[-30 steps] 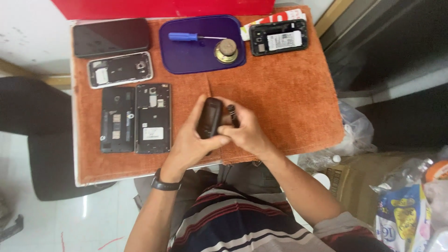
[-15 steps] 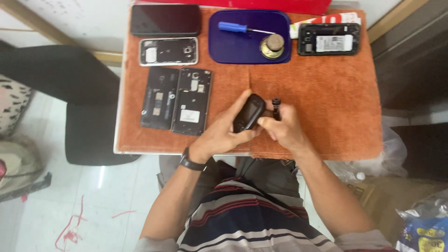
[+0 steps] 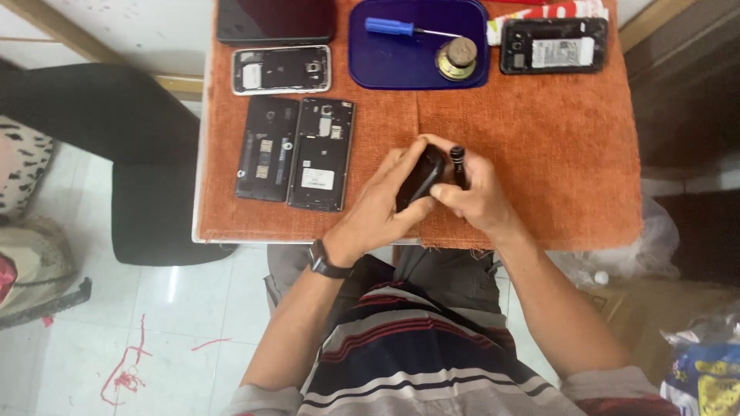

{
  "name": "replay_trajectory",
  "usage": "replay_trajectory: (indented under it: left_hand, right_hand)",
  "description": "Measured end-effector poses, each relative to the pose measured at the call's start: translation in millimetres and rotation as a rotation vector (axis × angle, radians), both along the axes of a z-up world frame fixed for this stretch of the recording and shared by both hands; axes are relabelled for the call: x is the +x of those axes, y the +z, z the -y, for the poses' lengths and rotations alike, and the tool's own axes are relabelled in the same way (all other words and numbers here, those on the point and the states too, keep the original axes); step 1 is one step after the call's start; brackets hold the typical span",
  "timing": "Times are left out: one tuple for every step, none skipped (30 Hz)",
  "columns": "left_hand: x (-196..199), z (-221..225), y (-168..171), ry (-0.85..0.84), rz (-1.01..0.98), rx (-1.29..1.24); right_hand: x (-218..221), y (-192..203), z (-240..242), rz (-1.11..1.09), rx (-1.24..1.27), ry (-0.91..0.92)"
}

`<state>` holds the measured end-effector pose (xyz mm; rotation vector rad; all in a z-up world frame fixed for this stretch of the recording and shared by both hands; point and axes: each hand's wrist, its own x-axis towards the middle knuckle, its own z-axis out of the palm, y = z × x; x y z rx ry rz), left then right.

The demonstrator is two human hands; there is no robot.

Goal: A person uses a precision screwdriver to remove screws from a feature phone during disassembly.

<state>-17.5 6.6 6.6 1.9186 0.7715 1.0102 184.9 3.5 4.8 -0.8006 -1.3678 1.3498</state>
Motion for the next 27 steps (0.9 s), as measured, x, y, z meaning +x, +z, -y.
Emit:
replay_trajectory:
  left_hand:
    - [1, 2, 1, -0.013, 0.001, -0.003]
    - [2, 4, 2, 0.008, 0.007, 0.014]
    - [2, 6, 4, 0.029, 0.012, 0.031]
    - [3, 4, 2, 0.027, 0.014, 0.029]
    - [4, 3, 0, 0.025, 0.052, 0.032]
    - [1, 2, -2, 0.027, 0.086, 0.035]
    - [0, 2, 1, 0.029, 0.084, 0.034]
    - [-1, 2, 4, 0.012, 0.102, 0.011]
    - [-1, 1, 7, -0.004, 0.120, -0.011]
    - [-2, 2, 8, -0.007, 0.118, -0.013]
    - [-2, 3, 8, -0.009, 0.130, -0.023]
    - [-1, 3, 9, -0.012, 0.144, -0.031]
    - [-1, 4, 10, -0.015, 0.143, -0.032]
    - [-1, 4, 11, -0.025, 0.153, -0.047]
    - [-1, 5, 12, -0.035, 0.163, -0.061]
    - [-1, 4, 13, -0.037, 0.162, -0.060]
    - [-1, 2, 13, -0.042, 0.168, -0.058]
    - [-1, 2, 13, -0.047, 0.174, -0.059]
    - [-1, 3, 15, -0.049, 0.173, -0.060]
    - [0, 3, 17, -0.035, 0.170, -0.053]
    - [0, 4, 18, -0.021, 0.168, -0.047]
    - [1, 4, 17, -0.023, 0.167, -0.046]
    - [1, 5, 15, 0.003, 0.135, -0.020]
    - [2, 5, 14, 0.029, 0.103, 0.006]
    - [1, 6, 16, 0.028, 0.102, 0.008]
    - [1, 6, 18, 0.079, 0.053, 0.041]
    - [0, 7, 21, 0.130, 0.005, 0.074]
  right_hand:
    - [-2, -1, 0, 0.001, -0.003, -0.013]
    - [-3, -1, -1, 0.015, 0.011, -0.039]
    - [-5, -1, -1, 0.029, 0.024, -0.065]
    - [-3, -4, -1, 0.031, 0.023, -0.068]
    - [-2, -7, -1, 0.027, 0.007, -0.095]
    - [-3, -11, -1, 0.019, -0.009, -0.118]
    - [-3, -11, -1, 0.017, -0.010, -0.115]
    - [-2, -11, -2, 0.012, 0.012, -0.126]
    - [-2, -11, -3, 0.006, 0.034, -0.136]
    - [-1, -13, -4, 0.005, 0.032, -0.139]
    - [0, -16, -5, 0.004, 0.065, -0.143]
    - [3, -19, -6, 0.005, 0.099, -0.147]
    - [5, -21, -6, 0.005, 0.099, -0.151]
    - [7, -24, -6, 0.015, 0.111, -0.176]
    - [9, -26, -5, 0.025, 0.123, -0.200]
    - [8, -19, -5, 0.023, 0.124, -0.203]
    - [6, -12, -5, 0.055, 0.154, -0.211]
    - [4, -5, -3, 0.088, 0.182, -0.218]
    - [3, -2, -3, 0.087, 0.180, -0.221]
    - [1, 1, -3, 0.107, 0.154, -0.226]
    - [0, 4, -4, 0.126, 0.127, -0.232]
    - [-1, 7, -4, 0.125, 0.127, -0.234]
    - [-3, 10, -3, 0.176, 0.141, -0.261]
    - [-4, 12, -4, 0.226, 0.155, -0.288]
    - [-6, 18, -3, 0.225, 0.157, -0.289]
    - [-8, 23, -3, 0.297, 0.161, -0.367]
    - [-11, 28, -2, 0.369, 0.165, -0.445]
